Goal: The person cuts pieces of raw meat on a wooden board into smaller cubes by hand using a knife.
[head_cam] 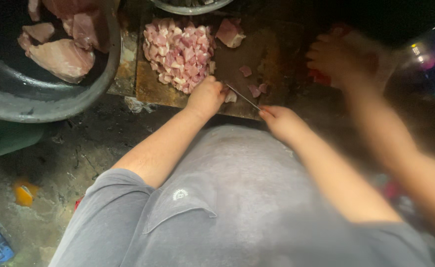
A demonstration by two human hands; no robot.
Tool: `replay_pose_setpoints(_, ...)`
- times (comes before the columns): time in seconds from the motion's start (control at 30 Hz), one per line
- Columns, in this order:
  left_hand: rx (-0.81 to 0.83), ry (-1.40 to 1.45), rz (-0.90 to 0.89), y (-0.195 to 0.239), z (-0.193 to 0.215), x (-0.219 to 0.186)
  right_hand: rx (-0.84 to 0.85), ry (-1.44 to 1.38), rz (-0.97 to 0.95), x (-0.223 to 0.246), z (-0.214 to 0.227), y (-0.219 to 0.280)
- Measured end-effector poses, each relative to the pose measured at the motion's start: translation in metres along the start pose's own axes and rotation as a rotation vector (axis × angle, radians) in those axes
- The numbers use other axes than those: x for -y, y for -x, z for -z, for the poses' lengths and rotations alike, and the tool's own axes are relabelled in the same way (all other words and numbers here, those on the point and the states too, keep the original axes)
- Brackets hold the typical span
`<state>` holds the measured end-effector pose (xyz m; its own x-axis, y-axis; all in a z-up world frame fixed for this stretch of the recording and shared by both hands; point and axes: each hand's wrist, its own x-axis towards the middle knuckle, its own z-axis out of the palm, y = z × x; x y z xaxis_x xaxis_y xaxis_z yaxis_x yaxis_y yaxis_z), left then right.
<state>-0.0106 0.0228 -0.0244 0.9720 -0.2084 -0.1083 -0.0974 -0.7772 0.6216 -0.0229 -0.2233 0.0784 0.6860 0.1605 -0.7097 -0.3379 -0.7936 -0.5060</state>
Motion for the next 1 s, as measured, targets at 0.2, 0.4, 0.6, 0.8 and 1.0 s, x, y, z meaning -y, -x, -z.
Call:
replay_pose_setpoints(0.2,-0.077,0.038,-0.125,0.001,0.004,0.000,-0.031,0.110,0.089,0.021,-0.012,-0.031)
replay_pose_setpoints(0.4,-0.037,-0.012,0.058,0.005,-0.001,-0.002,-0.067,0.136,-0.014,-0.014,0.006,0.007)
replay_pose_setpoints(0.6,-0.142,0.060,-0.029,0.011,0.004,-0.007,-0.059,0.072,-0.067,-0.006,0.004,0.007)
replay_pose_setpoints(0.8,-0.063,0.304,0.155,0.022,0.002,0.002,-0.014,-0.047,-0.057,0.014,0.004,0.004)
replay_pose_setpoints(1.0,-0.225,0.251,-0.008,0.023,0.008,0.010,-0.027,-0.155,-0.213,-0.006,0.001,0.021)
